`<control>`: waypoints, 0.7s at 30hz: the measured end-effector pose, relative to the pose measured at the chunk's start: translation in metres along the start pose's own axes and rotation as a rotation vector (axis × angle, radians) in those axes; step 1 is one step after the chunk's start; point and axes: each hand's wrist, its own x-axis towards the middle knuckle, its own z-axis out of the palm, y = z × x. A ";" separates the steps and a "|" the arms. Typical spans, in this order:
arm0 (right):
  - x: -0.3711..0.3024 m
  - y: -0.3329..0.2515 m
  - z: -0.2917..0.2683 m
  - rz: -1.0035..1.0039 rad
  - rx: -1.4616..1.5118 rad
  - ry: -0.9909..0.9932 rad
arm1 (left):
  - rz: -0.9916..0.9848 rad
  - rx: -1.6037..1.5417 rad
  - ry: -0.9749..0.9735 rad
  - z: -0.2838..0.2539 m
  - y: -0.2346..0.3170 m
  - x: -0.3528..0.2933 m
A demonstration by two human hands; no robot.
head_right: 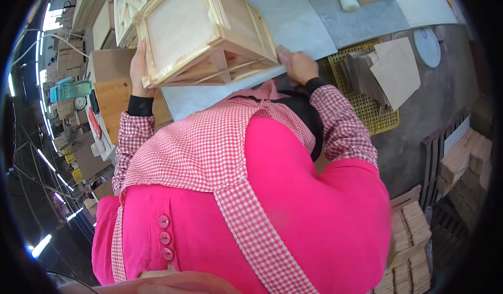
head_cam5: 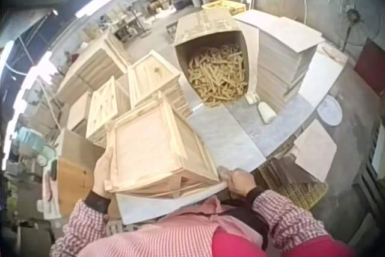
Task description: The recorder applies glue to wooden boards, assembles them into small boxes, and secures them with rubber bands.
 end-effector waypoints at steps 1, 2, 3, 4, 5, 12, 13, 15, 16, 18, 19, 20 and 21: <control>0.005 0.005 -0.012 0.012 -0.071 -0.063 | -0.026 -0.097 0.001 0.003 0.000 -0.002; 0.012 0.008 -0.020 0.014 -0.074 -0.048 | -0.055 -0.194 -0.002 0.007 -0.001 -0.001; 0.015 0.012 -0.028 -0.008 -0.123 0.164 | -0.091 -0.295 -0.010 0.009 -0.008 0.003; 0.018 0.010 -0.037 -0.044 -0.161 0.375 | -0.077 -0.298 -0.014 -0.075 -0.057 0.044; 0.031 -0.004 -0.046 -0.145 -0.180 0.573 | -0.100 -0.393 -0.142 -0.151 -0.097 0.067; 0.071 -0.089 0.005 0.034 0.609 -0.109 | -0.568 -0.998 -0.326 -0.111 -0.180 0.083; 0.059 -0.092 -0.001 0.023 0.625 -0.057 | -0.650 -1.096 -0.338 -0.094 -0.179 0.079; 0.041 -0.092 0.003 -0.035 0.624 -0.018 | -0.563 -1.068 -0.461 -0.075 -0.206 0.063; 0.034 -0.086 0.006 -0.065 0.690 0.022 | -0.505 -1.016 -0.565 -0.068 -0.218 0.060; 0.029 -0.073 -0.009 -0.091 0.729 0.103 | -0.490 -1.015 -0.603 -0.036 -0.194 0.063; 0.022 -0.079 -0.025 -0.046 0.776 0.189 | -0.484 -1.006 -0.597 -0.014 -0.176 0.067; 0.017 -0.083 -0.041 0.004 0.828 0.283 | -0.484 -0.991 -0.597 0.003 -0.161 0.065; 0.022 -0.082 -0.057 -0.017 0.809 0.295 | -0.483 -0.975 -0.597 0.005 -0.138 0.069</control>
